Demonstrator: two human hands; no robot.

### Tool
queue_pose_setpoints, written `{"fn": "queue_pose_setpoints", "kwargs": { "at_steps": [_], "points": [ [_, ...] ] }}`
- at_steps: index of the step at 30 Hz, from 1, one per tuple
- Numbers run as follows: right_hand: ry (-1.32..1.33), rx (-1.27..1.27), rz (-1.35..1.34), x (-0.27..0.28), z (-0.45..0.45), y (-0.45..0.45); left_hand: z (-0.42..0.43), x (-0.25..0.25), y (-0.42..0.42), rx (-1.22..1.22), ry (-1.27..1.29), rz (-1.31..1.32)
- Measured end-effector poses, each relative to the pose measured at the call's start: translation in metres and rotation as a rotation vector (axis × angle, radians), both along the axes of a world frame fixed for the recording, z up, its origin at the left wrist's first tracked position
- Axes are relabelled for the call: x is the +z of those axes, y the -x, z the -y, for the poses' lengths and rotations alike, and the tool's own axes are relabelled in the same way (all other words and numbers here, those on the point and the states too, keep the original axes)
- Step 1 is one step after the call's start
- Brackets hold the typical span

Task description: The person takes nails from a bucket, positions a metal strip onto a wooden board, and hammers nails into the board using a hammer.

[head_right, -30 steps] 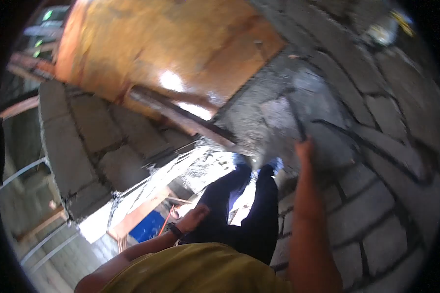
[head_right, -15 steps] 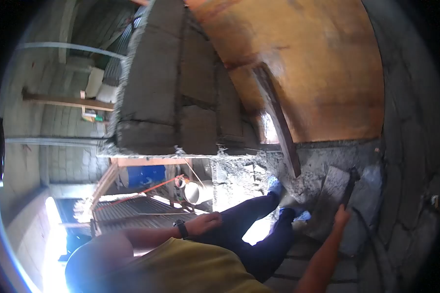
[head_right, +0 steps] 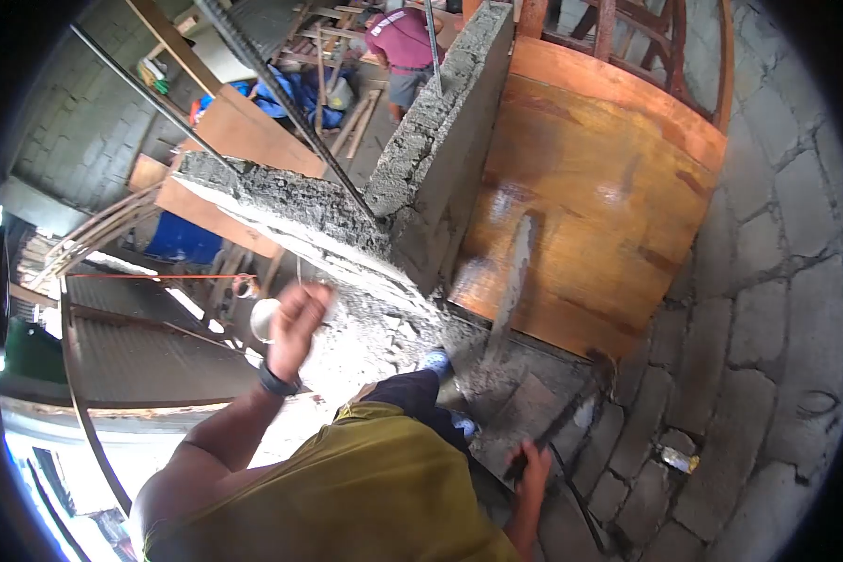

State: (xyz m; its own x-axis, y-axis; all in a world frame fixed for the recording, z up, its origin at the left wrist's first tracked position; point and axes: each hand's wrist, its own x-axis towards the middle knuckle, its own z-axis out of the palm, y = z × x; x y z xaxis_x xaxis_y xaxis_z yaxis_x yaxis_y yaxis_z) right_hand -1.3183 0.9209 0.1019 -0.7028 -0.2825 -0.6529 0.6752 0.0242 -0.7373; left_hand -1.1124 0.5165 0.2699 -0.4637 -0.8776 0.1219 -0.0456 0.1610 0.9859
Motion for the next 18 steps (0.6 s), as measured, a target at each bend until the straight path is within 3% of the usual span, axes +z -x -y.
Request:
{"fn": "queue_pose_setpoints", "kwargs": {
  "at_steps": [1, 3, 6, 8, 10, 12, 14, 16, 18],
  "points": [
    [0.05, -0.003, 0.001, 0.051, 0.046, 0.012, 0.029, 0.022, 0.001, 0.034, 0.029, 0.032],
    [-0.225, 0.189, -0.232, 0.053, 0.077, 0.039, 0.084, 0.054, 0.012, 0.018, 0.106, 0.101],
    [-0.209, 0.204, -0.277, 0.116, 0.147, 0.047, 0.152, 0.061, 0.057, -0.132, 0.4, 0.163],
    [-0.208, 0.194, -0.291, 0.143, 0.169, 0.046, 0.181, 0.047, 0.089, -0.197, 0.423, 0.227],
    [-0.097, 0.249, -0.352, 0.167, 0.183, 0.041, 0.19, 0.042, 0.113, -0.272, 0.458, 0.303],
    [-0.084, 0.265, -0.387, 0.18, 0.187, 0.036, 0.191, 0.041, 0.135, -0.344, 0.664, 0.287],
    [-0.069, 0.282, -0.428, 0.193, 0.192, 0.034, 0.188, 0.039, 0.141, -0.393, 0.663, 0.348],
    [-0.025, 0.342, -0.425, 0.203, 0.196, 0.029, 0.188, 0.034, 0.139, -0.452, 0.906, 0.395],
    [-0.004, 0.338, -0.405, 0.211, 0.2, 0.026, 0.182, 0.029, 0.138, -0.458, 0.888, 0.379]
  ]
}}
